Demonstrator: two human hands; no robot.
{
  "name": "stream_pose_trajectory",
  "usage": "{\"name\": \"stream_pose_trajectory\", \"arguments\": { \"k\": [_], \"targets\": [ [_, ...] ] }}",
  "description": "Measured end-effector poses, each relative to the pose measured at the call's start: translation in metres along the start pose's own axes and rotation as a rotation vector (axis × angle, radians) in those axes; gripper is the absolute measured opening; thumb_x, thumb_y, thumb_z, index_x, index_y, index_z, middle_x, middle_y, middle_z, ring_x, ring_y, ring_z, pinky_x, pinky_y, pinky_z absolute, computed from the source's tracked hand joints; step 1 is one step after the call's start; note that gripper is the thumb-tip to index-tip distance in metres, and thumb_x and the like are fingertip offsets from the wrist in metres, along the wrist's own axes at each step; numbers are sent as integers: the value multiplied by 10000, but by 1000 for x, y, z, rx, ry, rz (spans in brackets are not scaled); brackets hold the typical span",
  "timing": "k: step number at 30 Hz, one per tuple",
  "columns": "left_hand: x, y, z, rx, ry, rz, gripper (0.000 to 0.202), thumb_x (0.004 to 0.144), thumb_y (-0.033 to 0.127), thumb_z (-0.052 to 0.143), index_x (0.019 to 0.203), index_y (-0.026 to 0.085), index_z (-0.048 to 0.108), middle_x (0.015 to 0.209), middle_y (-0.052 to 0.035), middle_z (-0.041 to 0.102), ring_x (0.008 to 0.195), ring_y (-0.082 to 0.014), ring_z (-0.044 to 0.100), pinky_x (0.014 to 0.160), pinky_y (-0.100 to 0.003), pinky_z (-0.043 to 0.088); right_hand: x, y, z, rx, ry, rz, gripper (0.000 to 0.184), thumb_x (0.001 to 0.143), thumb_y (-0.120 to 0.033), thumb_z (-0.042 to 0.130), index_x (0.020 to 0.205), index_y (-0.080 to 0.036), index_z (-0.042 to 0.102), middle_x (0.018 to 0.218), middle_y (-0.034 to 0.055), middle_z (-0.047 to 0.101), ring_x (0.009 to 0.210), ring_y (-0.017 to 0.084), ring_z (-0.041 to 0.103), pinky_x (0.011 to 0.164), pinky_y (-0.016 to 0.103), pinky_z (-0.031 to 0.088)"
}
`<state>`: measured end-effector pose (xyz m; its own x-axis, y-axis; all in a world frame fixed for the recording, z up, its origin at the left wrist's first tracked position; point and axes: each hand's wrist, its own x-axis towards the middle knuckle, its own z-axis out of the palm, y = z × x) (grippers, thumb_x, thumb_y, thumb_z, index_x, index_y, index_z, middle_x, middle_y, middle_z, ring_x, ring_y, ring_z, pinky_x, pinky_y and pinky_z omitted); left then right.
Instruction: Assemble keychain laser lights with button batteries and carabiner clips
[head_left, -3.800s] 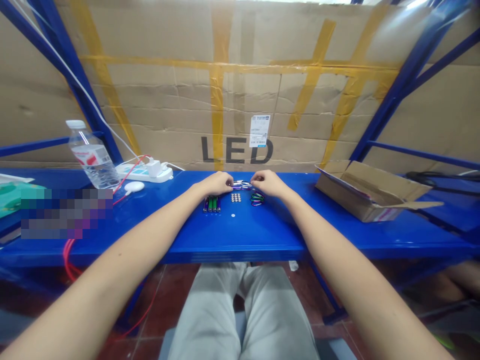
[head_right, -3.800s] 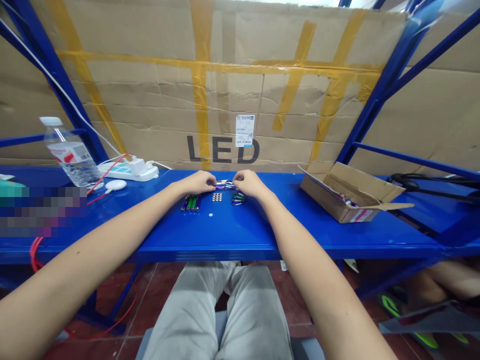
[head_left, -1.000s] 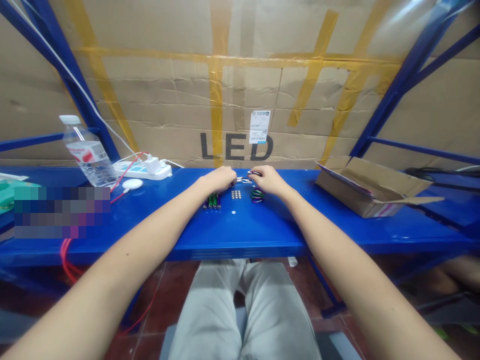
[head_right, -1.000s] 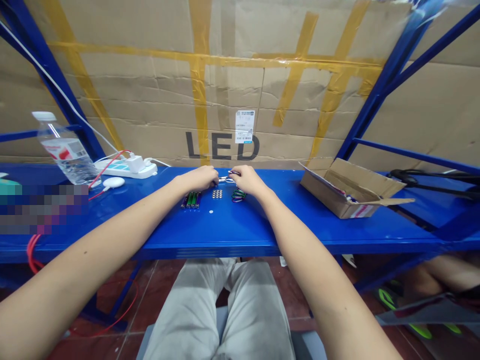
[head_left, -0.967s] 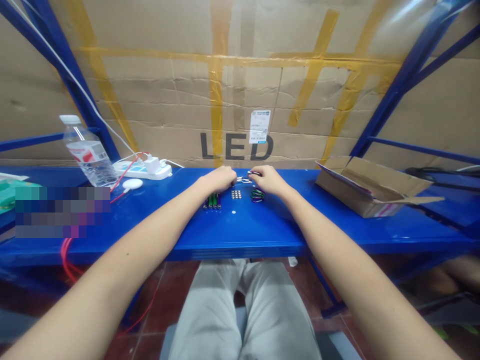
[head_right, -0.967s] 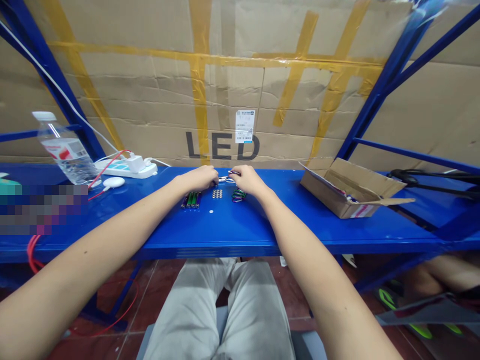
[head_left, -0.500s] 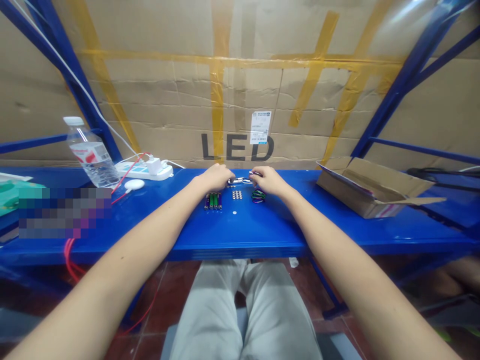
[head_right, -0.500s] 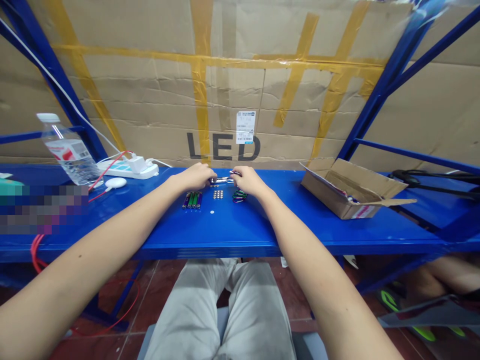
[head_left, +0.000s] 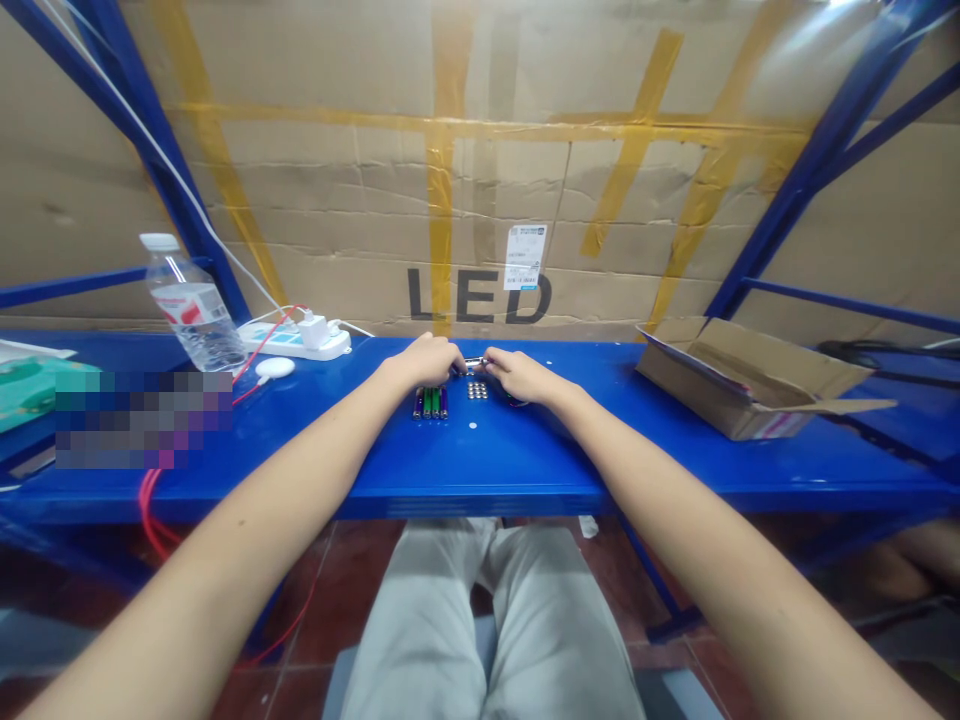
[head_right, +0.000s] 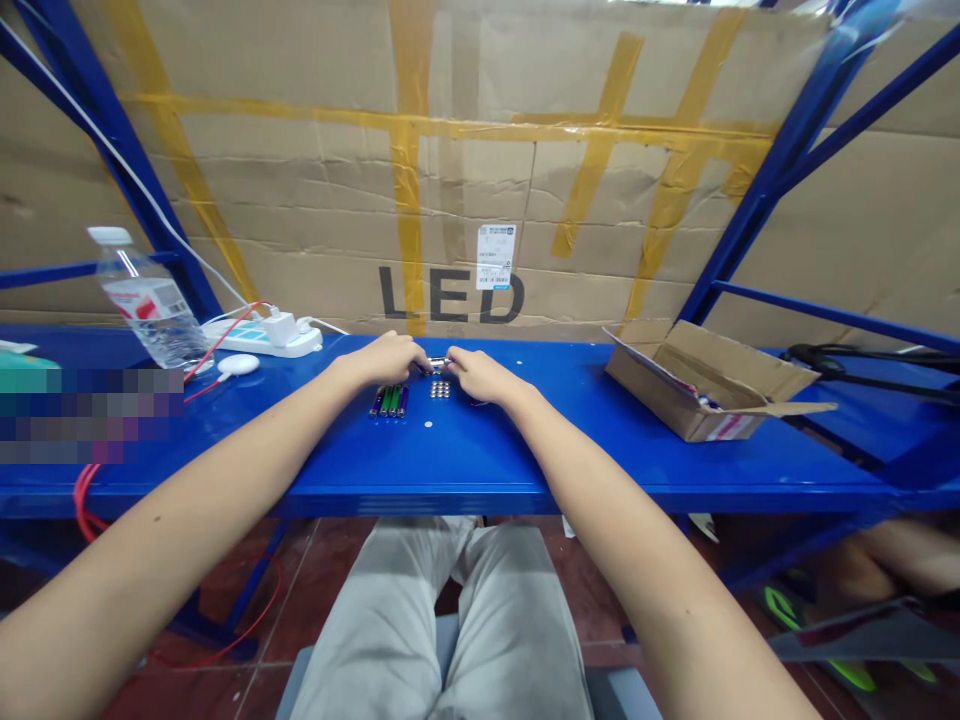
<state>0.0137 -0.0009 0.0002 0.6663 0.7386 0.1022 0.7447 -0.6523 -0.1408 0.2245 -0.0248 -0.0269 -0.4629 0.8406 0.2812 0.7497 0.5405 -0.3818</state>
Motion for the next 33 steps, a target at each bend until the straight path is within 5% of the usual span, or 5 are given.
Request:
{"name": "stream_pose_trajectory", "arguments": {
  "k": [10,33],
  "targets": [
    [2,8,-1,-59,8,38,555,710,-28,530,1096,298,761,1085,-44,763,1018,-241,595,866,-323,339,-2,6,-5,104,-17,-15,147,984,-223,446,922,-217,579,1129,89,735,1002,246,647,830,333,436],
    [-2,10,-4,-64,1,105,577,736,-8,471,1130,302,757,1134,-12,755,1004,-219,583,896,-323,341,-5,7,-10,145,-21,-27,154,974,-226,438,875,-199,552,1059,46,755,884,190,622,779,293,432]
  ]
}}
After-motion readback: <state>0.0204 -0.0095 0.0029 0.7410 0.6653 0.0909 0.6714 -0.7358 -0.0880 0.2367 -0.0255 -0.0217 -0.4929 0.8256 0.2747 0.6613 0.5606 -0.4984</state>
